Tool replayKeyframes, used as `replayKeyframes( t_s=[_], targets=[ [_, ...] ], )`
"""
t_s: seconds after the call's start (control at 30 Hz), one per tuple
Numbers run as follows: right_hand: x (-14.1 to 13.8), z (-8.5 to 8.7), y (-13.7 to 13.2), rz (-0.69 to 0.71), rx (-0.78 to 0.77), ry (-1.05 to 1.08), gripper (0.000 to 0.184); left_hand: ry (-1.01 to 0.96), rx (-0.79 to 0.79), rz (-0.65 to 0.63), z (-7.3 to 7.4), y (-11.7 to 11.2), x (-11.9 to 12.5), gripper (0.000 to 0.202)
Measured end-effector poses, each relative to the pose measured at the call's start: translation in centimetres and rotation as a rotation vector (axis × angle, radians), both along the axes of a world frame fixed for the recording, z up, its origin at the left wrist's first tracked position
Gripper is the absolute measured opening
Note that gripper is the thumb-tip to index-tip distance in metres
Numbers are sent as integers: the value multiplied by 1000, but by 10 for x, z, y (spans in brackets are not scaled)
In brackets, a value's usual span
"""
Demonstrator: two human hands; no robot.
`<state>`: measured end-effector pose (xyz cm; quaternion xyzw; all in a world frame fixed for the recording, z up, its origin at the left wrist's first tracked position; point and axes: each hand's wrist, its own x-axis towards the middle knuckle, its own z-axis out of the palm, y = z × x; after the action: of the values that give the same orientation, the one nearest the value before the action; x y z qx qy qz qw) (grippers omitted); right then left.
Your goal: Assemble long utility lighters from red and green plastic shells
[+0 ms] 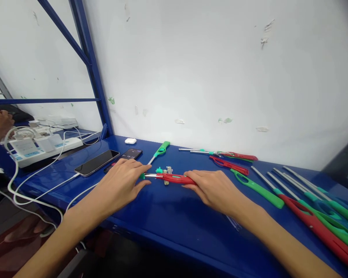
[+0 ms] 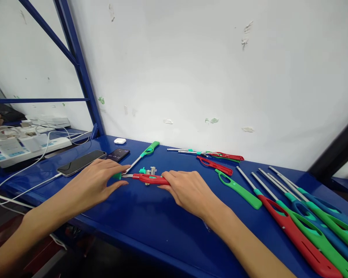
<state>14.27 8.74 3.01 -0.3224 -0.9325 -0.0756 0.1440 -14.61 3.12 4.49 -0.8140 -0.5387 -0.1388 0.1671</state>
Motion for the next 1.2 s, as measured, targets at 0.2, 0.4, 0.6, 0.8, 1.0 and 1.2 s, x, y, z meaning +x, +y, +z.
replayKeyframes(
  t_s=[0.2,0.4,0.6,0.8,1.0,1.2],
  targets=[
    [3,-1,0,9,13,13,20,-16,-77,-11,9,-7,-6,23],
    [0,-3,-1,60,37,1,18,-127,-181,-64,5,-10,13,28],
    [-1,-4,-3,89,69,3,22,-154,-138,-139,-7,-6,22,32],
    [0,-3,-5,128,37,27,25,-74,18,-273,-8,-3,26,29],
    [-2,0,-10,112,17,44,27,-35,152,-331,-6,-7,28,29],
    [-9,3,-17,37,53,-54,27,24,109,-328,-11,-10,36,24]
  ],
)
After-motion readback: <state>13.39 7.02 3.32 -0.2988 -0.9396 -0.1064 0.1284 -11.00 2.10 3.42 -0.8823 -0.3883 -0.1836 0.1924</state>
